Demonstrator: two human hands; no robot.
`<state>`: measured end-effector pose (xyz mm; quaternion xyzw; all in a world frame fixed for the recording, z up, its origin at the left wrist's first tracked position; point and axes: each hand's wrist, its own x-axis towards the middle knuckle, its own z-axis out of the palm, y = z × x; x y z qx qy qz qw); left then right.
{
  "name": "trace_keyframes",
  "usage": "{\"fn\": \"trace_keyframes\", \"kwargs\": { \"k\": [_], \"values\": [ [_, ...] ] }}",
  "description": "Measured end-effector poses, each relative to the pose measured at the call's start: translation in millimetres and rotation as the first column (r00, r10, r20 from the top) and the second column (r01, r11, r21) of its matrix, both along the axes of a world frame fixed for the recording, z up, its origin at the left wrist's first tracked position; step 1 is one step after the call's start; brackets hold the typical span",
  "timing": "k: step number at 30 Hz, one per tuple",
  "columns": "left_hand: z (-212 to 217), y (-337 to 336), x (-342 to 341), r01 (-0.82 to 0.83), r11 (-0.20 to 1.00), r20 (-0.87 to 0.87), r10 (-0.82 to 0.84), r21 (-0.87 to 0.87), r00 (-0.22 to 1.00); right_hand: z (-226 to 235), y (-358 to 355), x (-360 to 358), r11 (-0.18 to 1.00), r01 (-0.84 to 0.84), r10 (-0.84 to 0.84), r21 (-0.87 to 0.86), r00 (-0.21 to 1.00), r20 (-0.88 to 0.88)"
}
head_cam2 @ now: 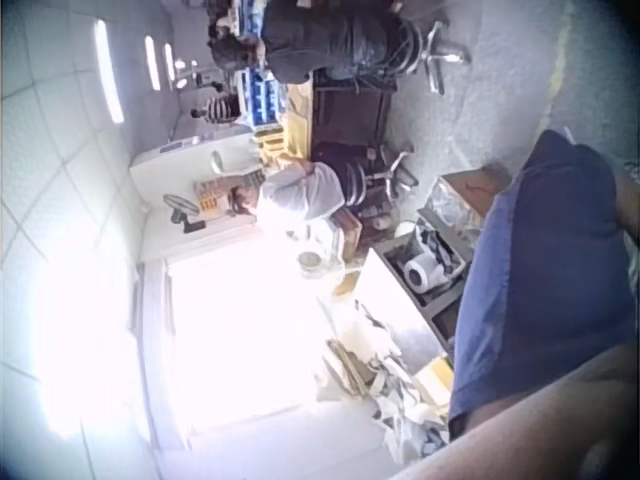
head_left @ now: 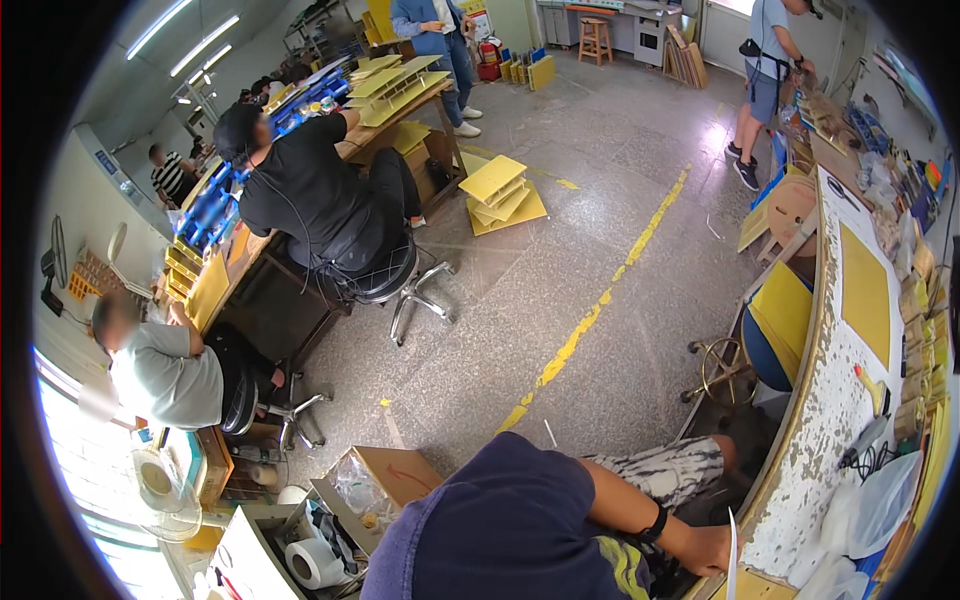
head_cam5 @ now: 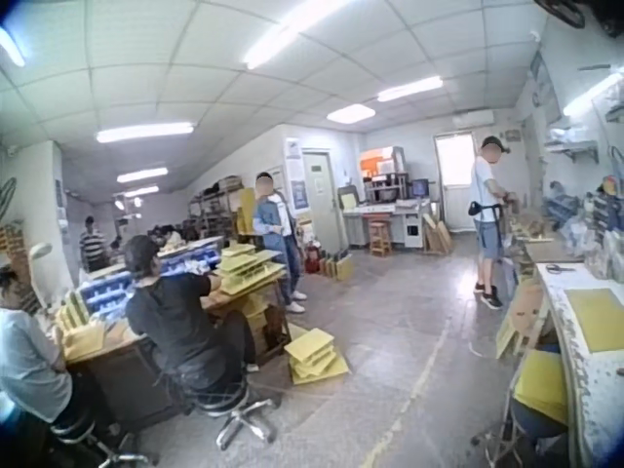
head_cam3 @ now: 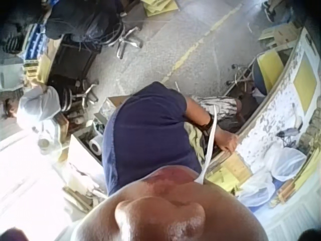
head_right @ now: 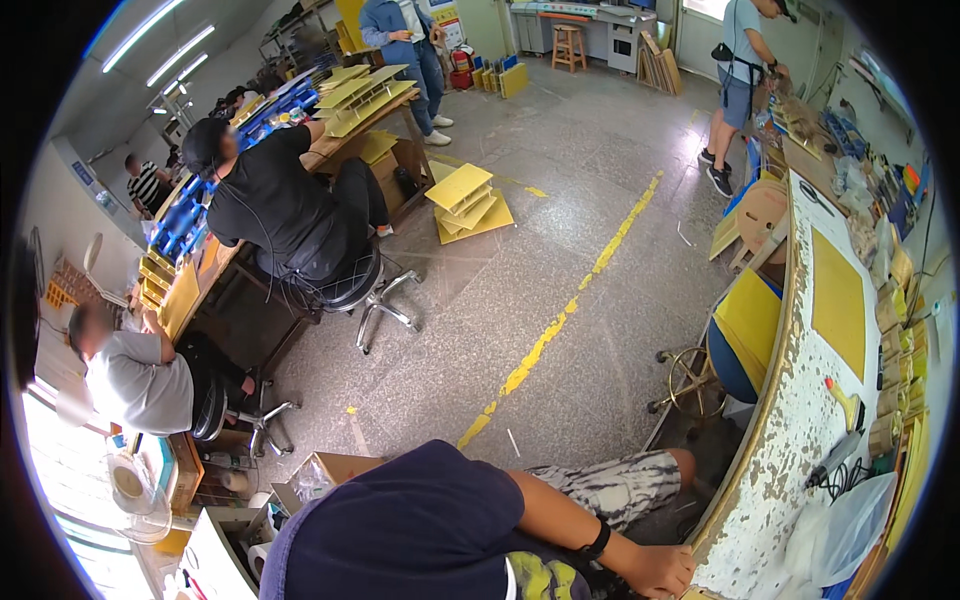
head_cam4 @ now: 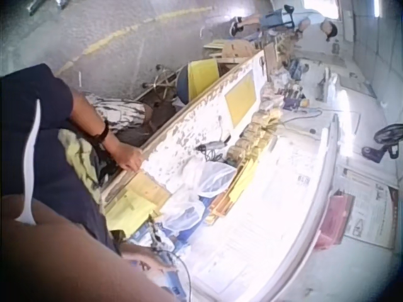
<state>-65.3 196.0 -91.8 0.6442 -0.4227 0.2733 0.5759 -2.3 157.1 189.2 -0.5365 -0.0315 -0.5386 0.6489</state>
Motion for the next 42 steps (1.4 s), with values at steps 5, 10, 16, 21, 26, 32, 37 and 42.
{"fn": "trace_keyframes", "kwargs": {
  "k": [5, 10, 16, 21, 26, 32, 37, 42],
  "values": [
    [12, 4, -3, -0.05, 0.991, -0.032, 0.054, 0.121, 0.998, 3, 41, 15, 0.987, -0.157, 0.154, 0.038, 0.986, 0.062],
    [21, 17, -5, 0.015, 0.977, -0.075, 0.001, 0.212, 0.997, 10, 73, 25, 0.958, -0.285, 0.279, 0.033, 0.953, 0.12],
    [25, 26, -10, 0.043, 0.975, -0.069, -0.029, 0.217, 0.997, 16, 59, 28, 0.961, -0.275, 0.262, 0.045, 0.947, 0.185],
    [51, 32, 1, 0.096, 0.948, -0.089, -0.072, 0.302, 0.993, 4, -49, -19, 0.995, 0.1, -0.103, 0.023, 0.982, 0.161],
    [62, 37, 26, 0.122, 0.927, -0.322, -0.001, 0.355, 0.947, -9, -177, -194, 0.77, 0.617, -0.624, -0.161, 0.781, 0.01],
    [92, -15, 20, 0.541, 0.784, -0.682, -0.218, 0.304, 0.698, 6, -182, -291, 0.776, 0.615, -0.627, -0.14, 0.776, -0.07],
    [84, -35, -2, 0.65, 0.678, -0.567, -0.402, 0.344, 0.719, 14, -162, -266, 0.77, 0.627, -0.638, -0.117, 0.759, -0.129],
    [79, -34, -8, 0.48, 0.736, -0.305, -0.373, 0.477, 0.876, -1, -165, -262, 0.62, 0.75, -0.782, -0.233, 0.613, -0.108]
  ]
}}
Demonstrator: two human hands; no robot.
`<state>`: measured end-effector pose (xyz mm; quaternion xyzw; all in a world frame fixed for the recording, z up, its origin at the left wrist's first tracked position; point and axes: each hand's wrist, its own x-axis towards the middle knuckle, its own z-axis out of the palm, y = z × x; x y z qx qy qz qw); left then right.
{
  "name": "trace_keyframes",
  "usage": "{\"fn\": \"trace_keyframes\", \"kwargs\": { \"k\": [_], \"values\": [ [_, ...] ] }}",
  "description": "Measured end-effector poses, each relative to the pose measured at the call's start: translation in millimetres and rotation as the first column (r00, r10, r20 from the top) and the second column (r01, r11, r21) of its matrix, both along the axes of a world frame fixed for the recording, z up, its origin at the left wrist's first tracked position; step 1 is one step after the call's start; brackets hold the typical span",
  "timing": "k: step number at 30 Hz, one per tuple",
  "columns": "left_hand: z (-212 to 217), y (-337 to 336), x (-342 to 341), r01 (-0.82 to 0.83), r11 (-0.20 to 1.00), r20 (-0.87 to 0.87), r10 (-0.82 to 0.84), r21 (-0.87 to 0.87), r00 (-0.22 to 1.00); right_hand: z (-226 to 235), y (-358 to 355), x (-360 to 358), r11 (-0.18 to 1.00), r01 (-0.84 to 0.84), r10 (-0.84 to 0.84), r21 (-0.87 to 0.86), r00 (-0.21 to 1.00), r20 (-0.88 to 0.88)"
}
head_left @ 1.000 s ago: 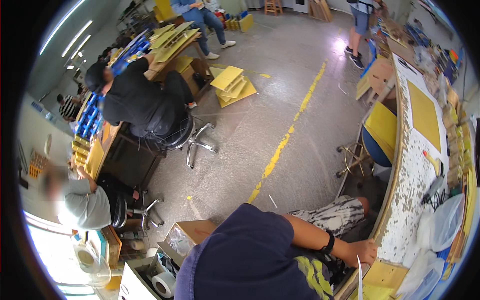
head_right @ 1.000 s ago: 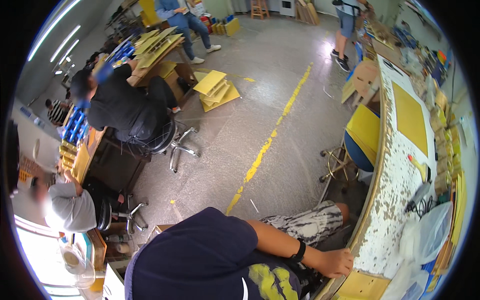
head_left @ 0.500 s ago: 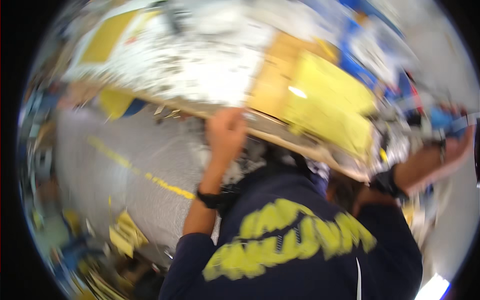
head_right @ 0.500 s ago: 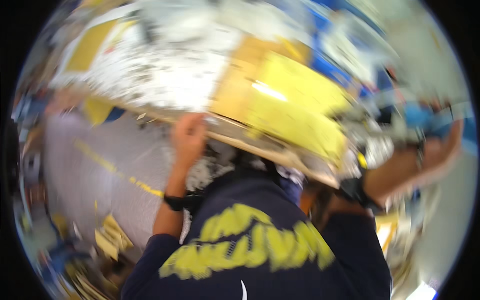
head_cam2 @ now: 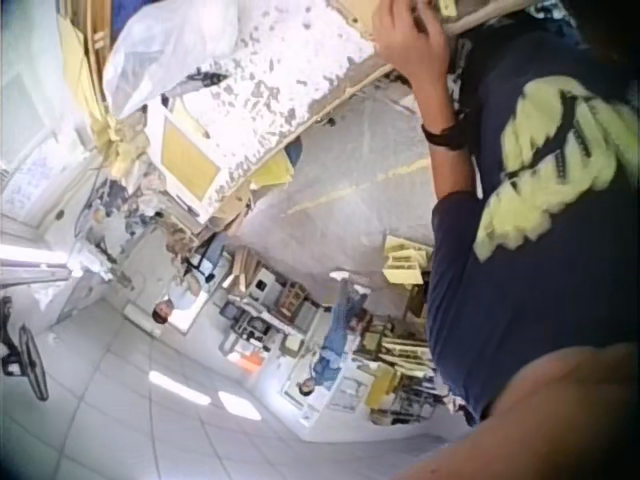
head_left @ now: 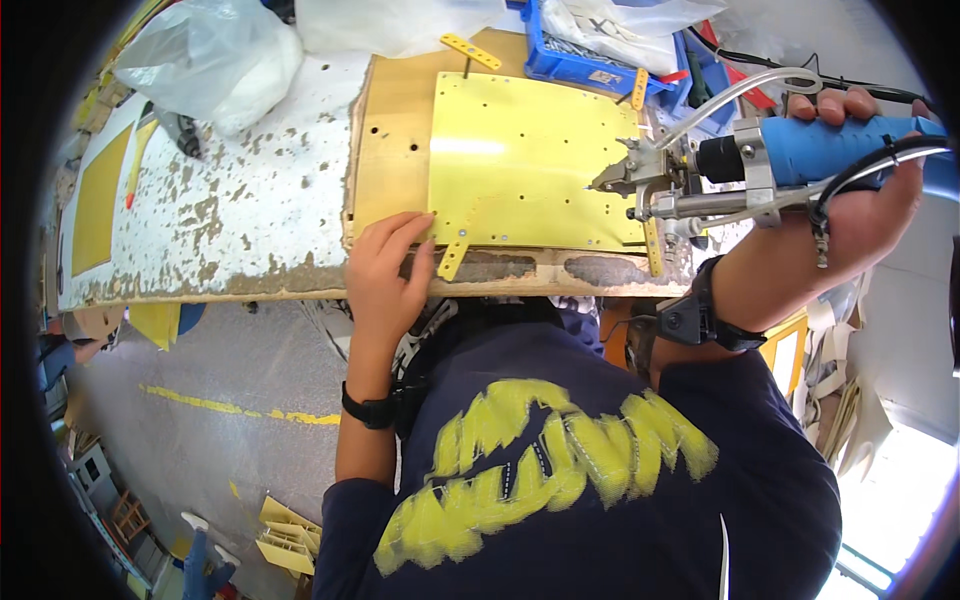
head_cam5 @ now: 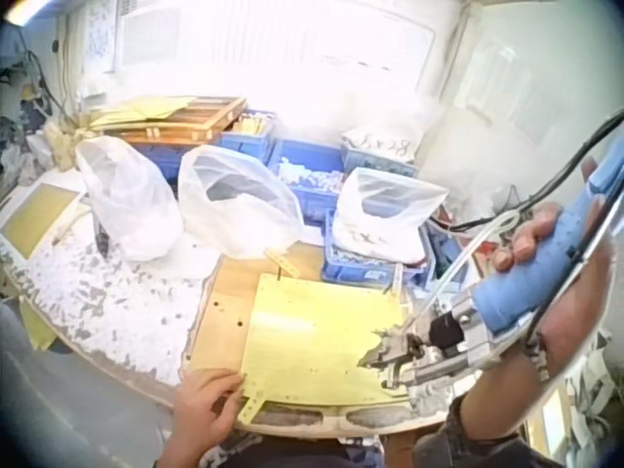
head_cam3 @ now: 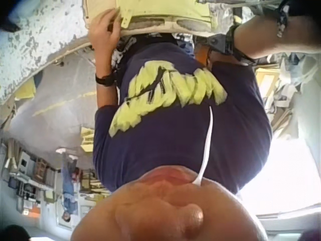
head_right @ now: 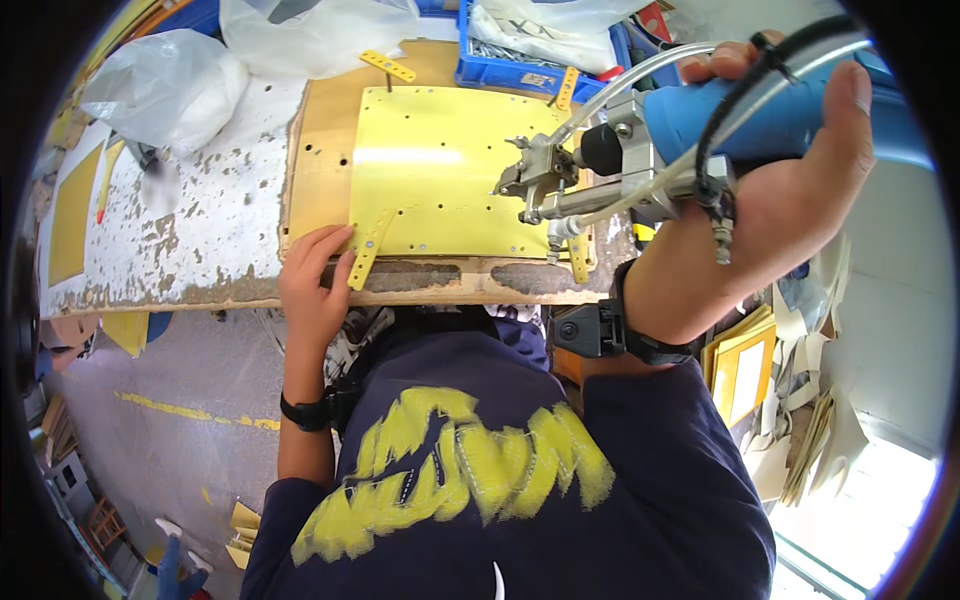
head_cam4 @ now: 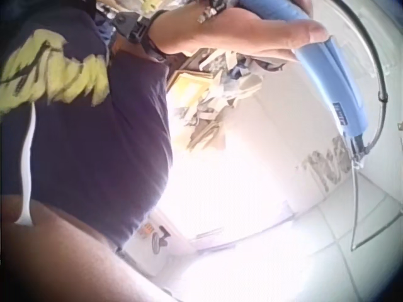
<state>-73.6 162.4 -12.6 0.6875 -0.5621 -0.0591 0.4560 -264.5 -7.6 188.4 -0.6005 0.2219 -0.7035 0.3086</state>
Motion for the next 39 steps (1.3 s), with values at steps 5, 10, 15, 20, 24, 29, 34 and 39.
{"fn": "trace_keyframes", "kwargs": {
  "k": [5, 10, 15, 20, 24, 29, 34, 39],
  "values": [
    [2, -2, 4, 0.003, 1.0, 0.017, -0.003, 0.009, 1.0, 8, -6, -5, 0.988, 0.061, -0.059, 0.14, 0.998, -0.018],
    [-3, -5, 4, -0.008, 1.0, -0.001, 0.008, -0.002, 1.0, 23, -19, -8, 0.976, 0.208, -0.198, 0.067, 0.971, -0.132],
    [2, -1, 1, -0.024, 1.0, -0.026, 0.024, 0.007, 0.999, 34, 11, 18, 0.815, 0.494, -0.568, -0.301, 0.785, -0.247],
    [-1, 1, 4, -0.005, 0.998, -0.002, 0.005, -0.055, 1.0, 31, 17, 28, 0.905, 0.373, -0.417, -0.206, 0.875, -0.245],
    [-2, 0, 5, 0.019, 0.993, -0.026, -0.022, -0.115, 0.999, 34, 26, 33, 0.955, 0.273, -0.294, -0.119, 0.927, -0.234],
    [-4, 5, 7, -0.051, 0.984, -0.057, 0.042, -0.168, 0.998, 37, 31, 50, 0.998, 0.069, -0.07, -0.012, 0.976, -0.208],
    [-6, 7, 4, -0.097, 0.982, -0.054, 0.089, -0.165, 0.995, 33, 44, 79, 0.981, -0.163, 0.179, 0.104, 0.97, -0.163],
    [-7, 6, 7, -0.111, 0.976, -0.056, 0.102, -0.186, 0.993, 28, 59, 107, 0.895, -0.387, 0.418, 0.222, 0.901, -0.115]
  ]
}}
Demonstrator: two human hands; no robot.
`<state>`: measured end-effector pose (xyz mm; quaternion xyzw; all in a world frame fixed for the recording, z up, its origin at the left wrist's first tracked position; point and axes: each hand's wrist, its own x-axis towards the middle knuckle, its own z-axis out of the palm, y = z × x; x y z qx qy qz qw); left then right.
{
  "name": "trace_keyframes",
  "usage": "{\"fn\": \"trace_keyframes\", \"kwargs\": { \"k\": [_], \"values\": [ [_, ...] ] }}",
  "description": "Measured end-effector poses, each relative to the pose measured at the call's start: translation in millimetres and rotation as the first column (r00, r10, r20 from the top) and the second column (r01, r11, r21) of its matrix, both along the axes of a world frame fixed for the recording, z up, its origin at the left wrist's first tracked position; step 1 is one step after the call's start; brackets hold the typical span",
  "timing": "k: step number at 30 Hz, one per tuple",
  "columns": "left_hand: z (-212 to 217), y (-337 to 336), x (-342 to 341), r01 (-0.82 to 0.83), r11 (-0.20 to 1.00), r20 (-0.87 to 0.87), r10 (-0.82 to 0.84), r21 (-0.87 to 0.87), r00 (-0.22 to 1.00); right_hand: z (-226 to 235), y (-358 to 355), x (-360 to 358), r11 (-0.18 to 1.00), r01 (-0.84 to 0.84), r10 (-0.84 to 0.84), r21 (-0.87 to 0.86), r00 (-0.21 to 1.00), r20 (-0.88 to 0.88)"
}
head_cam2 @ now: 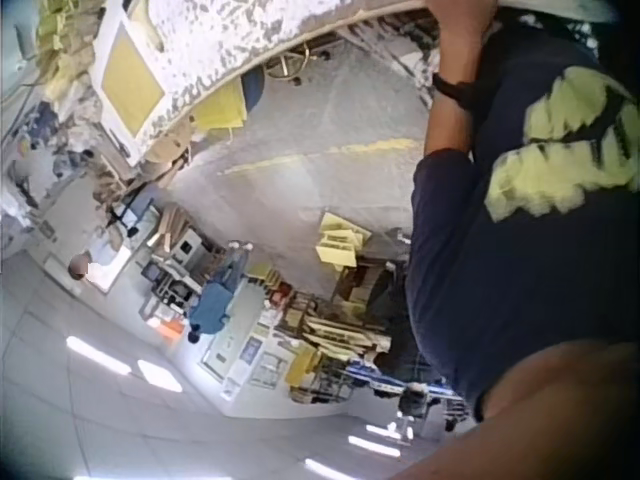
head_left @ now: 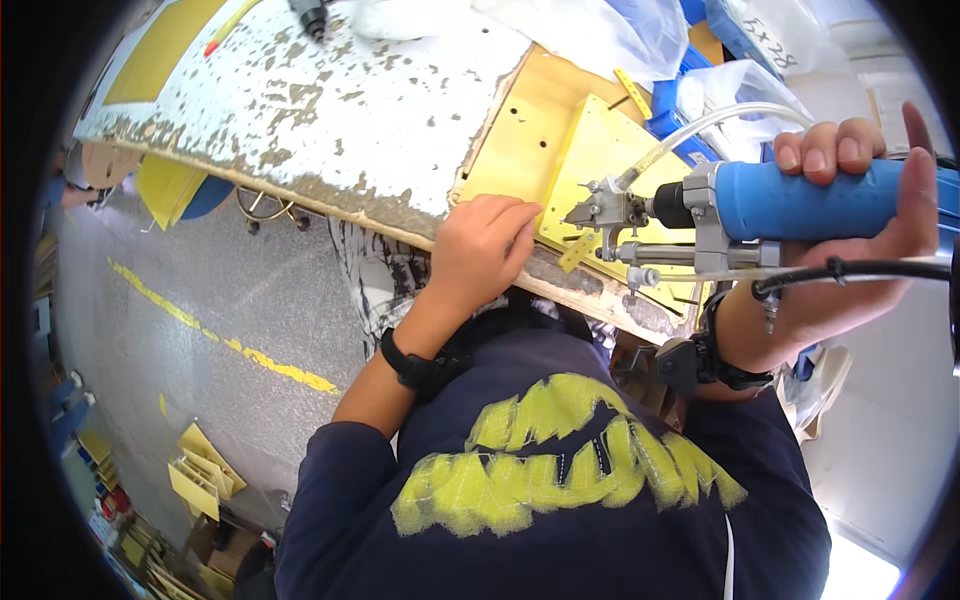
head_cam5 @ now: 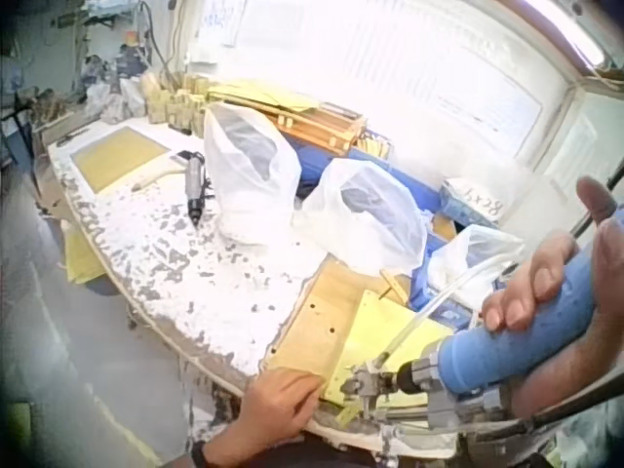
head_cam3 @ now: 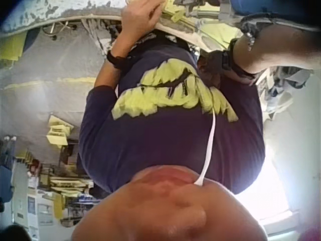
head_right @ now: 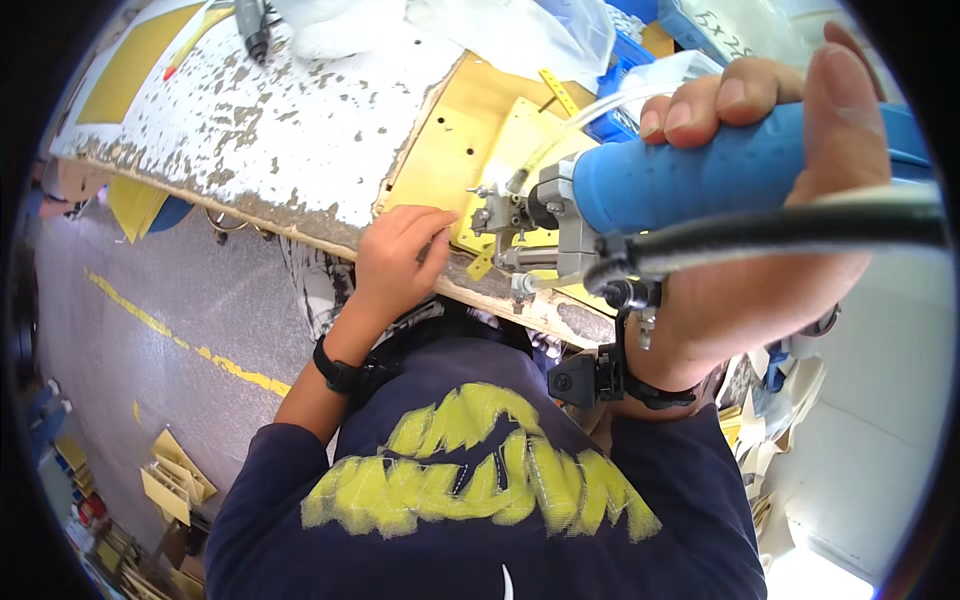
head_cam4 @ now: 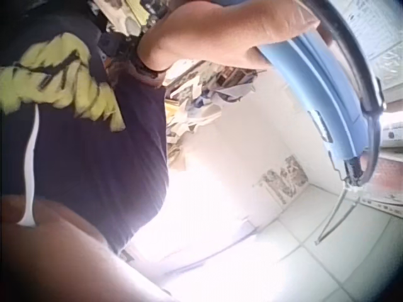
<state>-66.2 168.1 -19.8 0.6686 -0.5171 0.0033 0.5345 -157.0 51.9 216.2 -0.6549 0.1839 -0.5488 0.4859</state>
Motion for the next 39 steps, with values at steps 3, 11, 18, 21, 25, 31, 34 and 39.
{"fn": "trace_keyframes", "kwargs": {
  "k": [3, 11, 18, 21, 25, 31, 34, 39],
  "values": [
    [-2, 2, 1, 0.006, 0.999, 0.004, -0.006, -0.041, 1.0, -9, 5, 5, 0.994, -0.032, 0.023, -0.107, 0.996, -0.082],
    [-3, 7, 4, 0.044, 0.998, -0.014, -0.044, -0.034, 0.999, -38, 18, 20, 0.985, 0.007, -0.035, -0.172, 0.987, -0.157],
    [-2, 6, 4, 0.036, 0.999, -0.022, -0.037, -0.031, 0.999, -41, 18, 20, 0.982, 0.038, -0.068, -0.184, 0.985, -0.16],
    [-2, 4, 4, 0.05, 0.999, -0.019, -0.05, -0.014, 0.999, -40, 24, 17, 0.987, -0.006, -0.011, -0.158, 0.994, -0.11],
    [-1, 5, 4, 0.052, 0.999, -0.013, -0.052, -0.004, 0.999, -41, 21, 17, 0.979, 0.0, -0.028, -0.202, 0.99, -0.135],
    [-2, 5, 4, 0.049, 0.999, -0.017, -0.049, -0.006, 0.999, -41, 20, 16, 0.984, -0.012, -0.013, -0.179, 0.99, -0.141],
    [-2, 4, 4, 0.049, 0.999, -0.013, -0.049, 0.005, 0.999, -40, 22, 17, 0.986, -0.028, 0.002, -0.163, 0.987, -0.16],
    [-2, 4, 4, 0.05, 0.999, -0.013, -0.05, -0.003, 0.999, -41, 19, 14, 0.99, -0.048, 0.029, -0.13, 0.989, -0.145]
  ]
}}
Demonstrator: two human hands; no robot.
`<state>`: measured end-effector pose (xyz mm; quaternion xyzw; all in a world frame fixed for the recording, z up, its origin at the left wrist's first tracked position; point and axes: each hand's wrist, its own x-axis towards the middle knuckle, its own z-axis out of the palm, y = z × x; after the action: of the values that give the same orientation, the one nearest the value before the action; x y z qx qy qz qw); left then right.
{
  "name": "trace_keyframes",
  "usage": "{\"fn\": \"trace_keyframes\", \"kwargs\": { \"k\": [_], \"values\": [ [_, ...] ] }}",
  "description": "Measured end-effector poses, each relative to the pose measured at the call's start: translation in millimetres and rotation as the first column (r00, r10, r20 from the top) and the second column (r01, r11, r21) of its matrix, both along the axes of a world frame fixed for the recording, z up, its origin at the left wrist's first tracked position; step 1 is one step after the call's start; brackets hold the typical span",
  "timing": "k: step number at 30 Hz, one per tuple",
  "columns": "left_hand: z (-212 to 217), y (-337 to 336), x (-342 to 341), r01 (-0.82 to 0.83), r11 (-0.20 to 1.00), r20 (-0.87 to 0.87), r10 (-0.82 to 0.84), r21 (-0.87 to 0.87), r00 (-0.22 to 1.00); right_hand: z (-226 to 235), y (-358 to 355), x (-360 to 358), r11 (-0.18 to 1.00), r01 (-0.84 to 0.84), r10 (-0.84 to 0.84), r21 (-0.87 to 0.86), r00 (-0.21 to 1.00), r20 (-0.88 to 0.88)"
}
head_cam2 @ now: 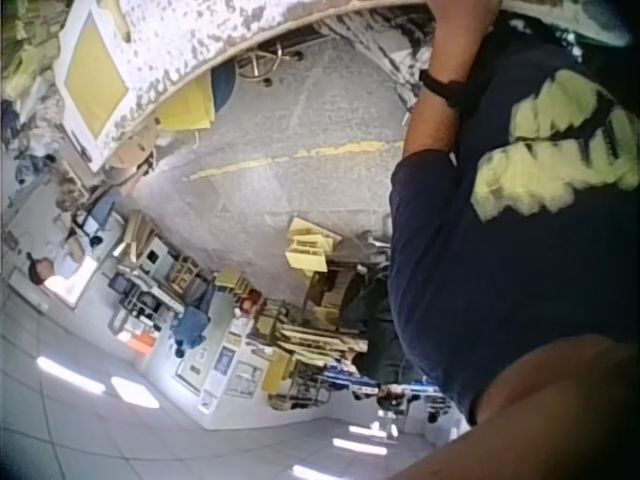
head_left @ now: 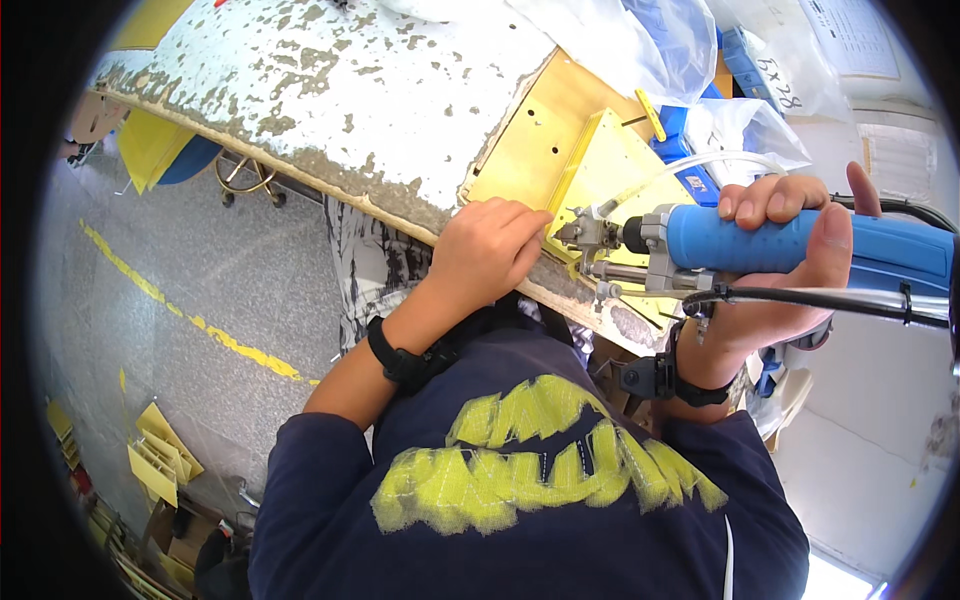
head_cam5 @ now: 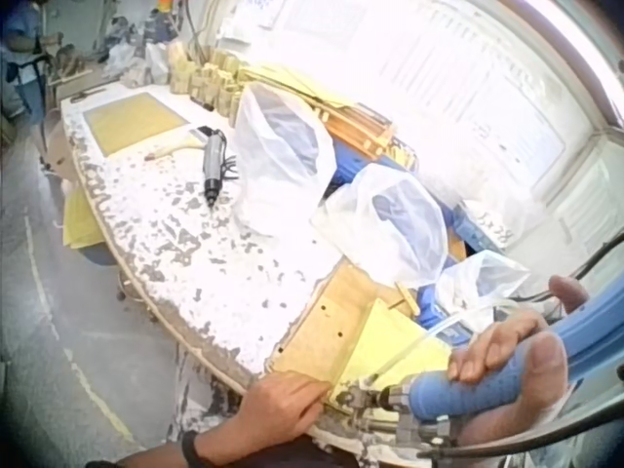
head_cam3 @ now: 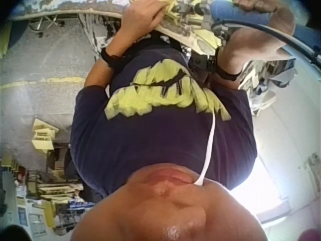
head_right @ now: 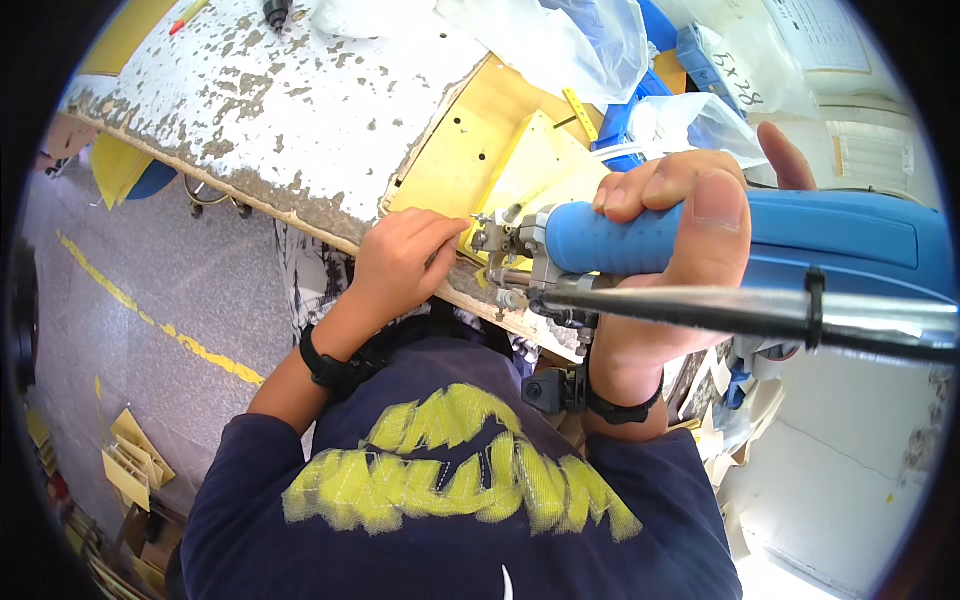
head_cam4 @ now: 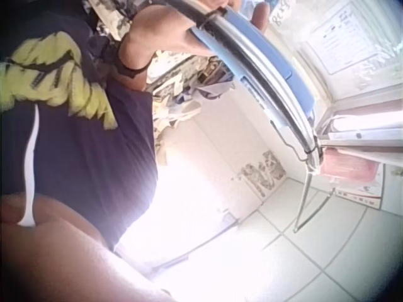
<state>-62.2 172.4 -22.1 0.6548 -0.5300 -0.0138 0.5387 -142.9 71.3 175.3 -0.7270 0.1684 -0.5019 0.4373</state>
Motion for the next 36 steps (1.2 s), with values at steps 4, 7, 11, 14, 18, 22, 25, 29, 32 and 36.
{"fn": "trace_keyframes", "kwargs": {
  "k": [4, 7, 11, 14, 18, 22, 25, 29, 32, 36],
  "values": [
    [0, 0, 0, 0.004, 1.0, 0.006, -0.004, 0.026, 1.0, 1, 0, 1, 1.0, 0.012, -0.012, -0.017, 1.0, -0.015],
    [-1, 2, 0, 0.019, 0.999, -0.01, -0.019, 0.038, 1.0, 2, 0, 1, 1.0, 0.008, -0.008, -0.008, 1.0, -0.009],
    [10, 7, 5, 0.146, 0.982, -0.098, -0.135, 0.12, 0.986, 3, -2, -1, 1.0, 0.012, -0.012, 0.01, 1.0, 0.009],
    [18, 13, 8, 0.279, 0.947, -0.223, -0.241, 0.16, 0.945, 2, -2, -1, 1.0, 0.01, -0.011, 0.024, 0.999, 0.043],
    [22, 13, 8, 0.376, 0.91, -0.297, -0.315, 0.177, 0.901, 2, 0, 0, 0.999, 0.036, -0.037, 0.027, 0.998, 0.043],
    [23, 9, 8, 0.413, 0.889, -0.394, -0.314, 0.197, 0.864, 3, 0, 0, 0.999, 0.019, -0.022, 0.043, 0.998, 0.053],
    [23, 7, 5, 0.382, 0.9, -0.366, -0.289, 0.211, 0.884, 3, 0, 0, 0.999, 0.029, -0.031, 0.043, 0.998, 0.049],
    [28, 6, -1, 0.329, 0.906, -0.32, -0.239, 0.266, 0.917, 3, -1, -1, 1.0, 0.009, -0.01, 0.026, 0.999, 0.035],
    [28, 4, -4, 0.329, 0.903, -0.329, -0.234, 0.275, 0.915, 3, 1, 0, 0.998, 0.021, -0.024, 0.059, 0.998, 0.052],
    [28, 5, -1, 0.331, 0.901, -0.342, -0.229, 0.279, 0.911, 1, -1, 1, 0.998, -0.004, 0.001, 0.055, 0.998, 0.055]
  ]
}}
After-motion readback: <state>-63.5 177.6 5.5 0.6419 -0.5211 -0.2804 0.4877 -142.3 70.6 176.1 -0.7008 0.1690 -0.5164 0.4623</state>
